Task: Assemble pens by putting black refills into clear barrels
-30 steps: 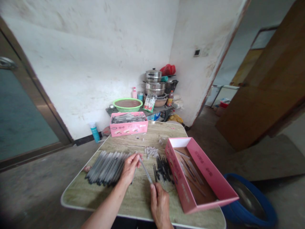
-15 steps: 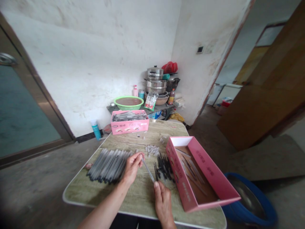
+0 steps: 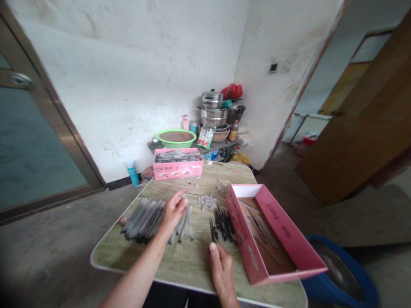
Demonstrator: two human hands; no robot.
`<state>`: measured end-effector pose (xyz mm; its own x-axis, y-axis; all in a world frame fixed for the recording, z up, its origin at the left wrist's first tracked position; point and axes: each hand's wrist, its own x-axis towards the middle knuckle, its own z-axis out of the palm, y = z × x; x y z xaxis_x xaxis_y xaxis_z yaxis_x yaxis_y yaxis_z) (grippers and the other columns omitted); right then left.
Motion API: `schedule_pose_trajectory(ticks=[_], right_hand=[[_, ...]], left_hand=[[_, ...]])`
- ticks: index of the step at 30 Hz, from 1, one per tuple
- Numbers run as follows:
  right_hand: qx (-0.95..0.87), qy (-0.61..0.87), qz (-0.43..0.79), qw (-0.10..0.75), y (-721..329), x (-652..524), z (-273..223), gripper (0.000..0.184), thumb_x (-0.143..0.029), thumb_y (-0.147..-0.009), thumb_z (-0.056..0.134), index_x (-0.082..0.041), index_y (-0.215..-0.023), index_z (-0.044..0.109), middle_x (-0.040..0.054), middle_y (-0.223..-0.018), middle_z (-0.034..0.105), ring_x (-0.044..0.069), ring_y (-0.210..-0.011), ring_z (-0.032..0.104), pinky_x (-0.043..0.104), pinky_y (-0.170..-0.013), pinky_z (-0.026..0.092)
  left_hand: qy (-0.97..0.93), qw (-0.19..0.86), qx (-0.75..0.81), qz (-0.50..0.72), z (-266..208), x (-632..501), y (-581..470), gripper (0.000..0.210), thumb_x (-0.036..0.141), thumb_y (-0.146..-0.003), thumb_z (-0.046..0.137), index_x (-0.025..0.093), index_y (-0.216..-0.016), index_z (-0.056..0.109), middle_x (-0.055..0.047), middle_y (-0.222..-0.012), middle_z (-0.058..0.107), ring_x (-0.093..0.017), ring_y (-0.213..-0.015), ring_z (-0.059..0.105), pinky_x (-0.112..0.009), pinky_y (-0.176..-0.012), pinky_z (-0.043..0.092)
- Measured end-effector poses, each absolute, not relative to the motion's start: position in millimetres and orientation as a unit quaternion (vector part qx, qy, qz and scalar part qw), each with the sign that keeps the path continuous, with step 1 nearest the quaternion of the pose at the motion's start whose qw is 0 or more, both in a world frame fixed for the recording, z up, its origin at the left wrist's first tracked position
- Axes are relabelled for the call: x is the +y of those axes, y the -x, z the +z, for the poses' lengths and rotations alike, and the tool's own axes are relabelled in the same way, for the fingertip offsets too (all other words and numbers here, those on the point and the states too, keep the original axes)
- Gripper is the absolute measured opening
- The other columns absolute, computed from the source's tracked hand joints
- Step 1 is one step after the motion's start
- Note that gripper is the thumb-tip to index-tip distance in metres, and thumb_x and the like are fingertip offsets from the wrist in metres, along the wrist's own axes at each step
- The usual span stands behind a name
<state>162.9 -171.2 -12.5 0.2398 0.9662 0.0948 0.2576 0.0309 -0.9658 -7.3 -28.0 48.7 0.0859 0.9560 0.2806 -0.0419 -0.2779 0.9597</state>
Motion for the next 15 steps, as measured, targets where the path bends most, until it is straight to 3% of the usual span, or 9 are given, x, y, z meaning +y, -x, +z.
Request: schedule_pose_trajectory(ticks=[4, 7, 10, 15], right_hand=[[-0.521, 0.603, 0.329, 0.507, -162.7, -170.2, -12.6, 0.042, -0.048, -0.092, 0.046, -0.022, -0.061, 0.036, -0.0057, -0.057, 0.028, 0.011, -0.053, 0.030, 0.024, -0.049, 0.021], [-0.532, 0.606, 0.315, 0.500, -160.3, -170.1, -7.2, 0.043, -0.049, -0.091, 0.046, -0.022, -0.061, 0.032, -0.0055, -0.059, 0.026, 0.011, -0.055, 0.029, 0.024, -0.051, 0.022], [-0.536, 0.607, 0.312, 0.497, -157.4, -171.2, 0.6, 0.043, -0.049, -0.091, 0.046, -0.023, -0.061, 0.029, -0.0053, -0.061, 0.024, 0.011, -0.057, 0.028, 0.025, -0.052, 0.021], [-0.540, 0.604, 0.312, 0.497, -155.8, -171.4, 6.5, 0.042, -0.047, -0.091, 0.046, -0.023, -0.060, 0.031, -0.0053, -0.060, 0.024, 0.011, -0.057, 0.028, 0.025, -0.052, 0.022]], left_hand=[[-0.687, 0.239, 0.545, 0.417, 61.6, -7.0, 52.5, 0.031, 0.030, -0.085, 0.055, 0.019, -0.111, 0.065, 0.004, -0.056, 0.052, -0.013, -0.055, 0.051, -0.022, -0.058, 0.038], [-0.735, 0.119, 0.606, 0.282, 58.5, -2.4, 68.6, 0.031, 0.027, -0.085, 0.054, 0.022, -0.111, 0.068, -0.005, -0.078, 0.068, -0.019, -0.075, 0.062, -0.026, -0.069, 0.042], [-0.751, 0.054, 0.627, 0.201, 45.5, -5.0, 69.3, 0.030, 0.026, -0.086, 0.052, 0.024, -0.111, 0.068, -0.008, -0.101, 0.069, -0.021, -0.086, 0.064, -0.028, -0.072, 0.043], [-0.762, 0.017, 0.619, 0.189, 29.9, -9.1, 66.4, 0.027, 0.023, -0.086, 0.053, 0.023, -0.108, 0.068, -0.007, -0.100, 0.064, -0.020, -0.086, 0.063, -0.027, -0.073, 0.045]])
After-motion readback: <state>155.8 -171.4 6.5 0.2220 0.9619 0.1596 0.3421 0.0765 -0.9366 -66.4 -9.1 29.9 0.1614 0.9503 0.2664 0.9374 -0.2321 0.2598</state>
